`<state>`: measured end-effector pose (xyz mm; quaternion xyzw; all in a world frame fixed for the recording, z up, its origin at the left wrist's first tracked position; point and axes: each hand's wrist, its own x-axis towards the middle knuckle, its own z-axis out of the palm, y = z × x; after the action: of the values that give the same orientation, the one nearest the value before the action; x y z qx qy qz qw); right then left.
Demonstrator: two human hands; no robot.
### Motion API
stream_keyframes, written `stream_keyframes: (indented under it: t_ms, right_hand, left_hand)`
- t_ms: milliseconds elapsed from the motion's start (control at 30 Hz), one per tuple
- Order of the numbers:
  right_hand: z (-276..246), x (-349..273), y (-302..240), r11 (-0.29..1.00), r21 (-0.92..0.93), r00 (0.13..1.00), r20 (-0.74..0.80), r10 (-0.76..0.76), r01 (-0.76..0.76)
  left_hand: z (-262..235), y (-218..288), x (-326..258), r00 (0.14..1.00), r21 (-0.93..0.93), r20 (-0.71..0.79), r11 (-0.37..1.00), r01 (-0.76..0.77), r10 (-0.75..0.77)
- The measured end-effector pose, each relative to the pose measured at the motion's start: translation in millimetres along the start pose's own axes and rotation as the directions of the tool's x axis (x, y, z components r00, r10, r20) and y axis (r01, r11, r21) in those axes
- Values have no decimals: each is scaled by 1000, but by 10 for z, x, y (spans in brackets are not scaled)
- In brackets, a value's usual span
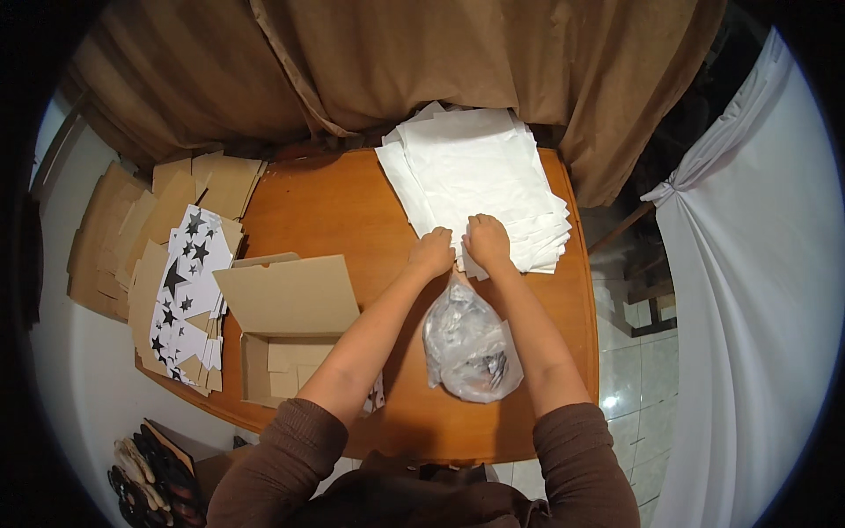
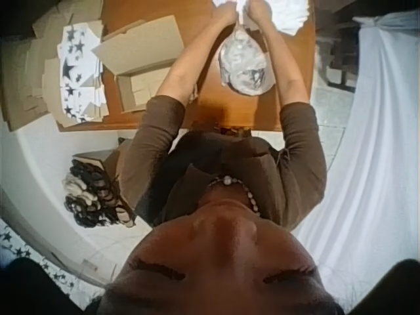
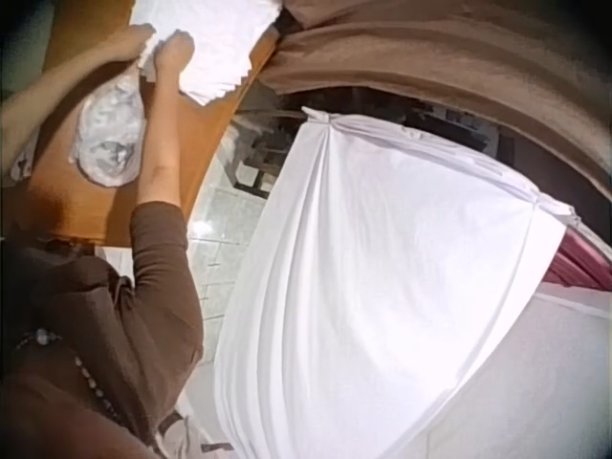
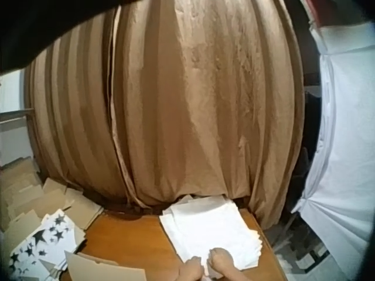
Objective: Fold flat cardboard into shoe boxes, place tissue paper inside, and stack them on a shelf.
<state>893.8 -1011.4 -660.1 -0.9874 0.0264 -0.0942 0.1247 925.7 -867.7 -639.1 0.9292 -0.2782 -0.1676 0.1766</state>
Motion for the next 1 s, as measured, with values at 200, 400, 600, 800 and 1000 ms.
stream_keyframes:
  t_ms: [200, 400, 600, 800, 1000]
  right_hand:
    - [494, 133, 219, 995, -98, 966, -259, -7, -19]
    - [538, 141, 337, 1000, 26, 993, -114, 0, 3]
    - [432, 113, 172, 987, 156, 984, -164, 67, -42]
    - [584, 159, 251, 999, -35, 954, -298, 19, -30]
    - [530, 166, -56, 996, -21, 947, -312, 75, -86]
  left_hand:
    - [381, -120, 197, 999, 131, -34, 991, 16, -11]
    - [340, -145, 210, 999, 87, 22, 996, 36, -38]
    - [383, -173, 114, 990, 35, 114, 997, 75, -79]
    - [435, -205, 73, 995, 5, 89, 999, 52, -52]
    - [373, -231, -19, 997, 21, 70, 999, 28, -29]
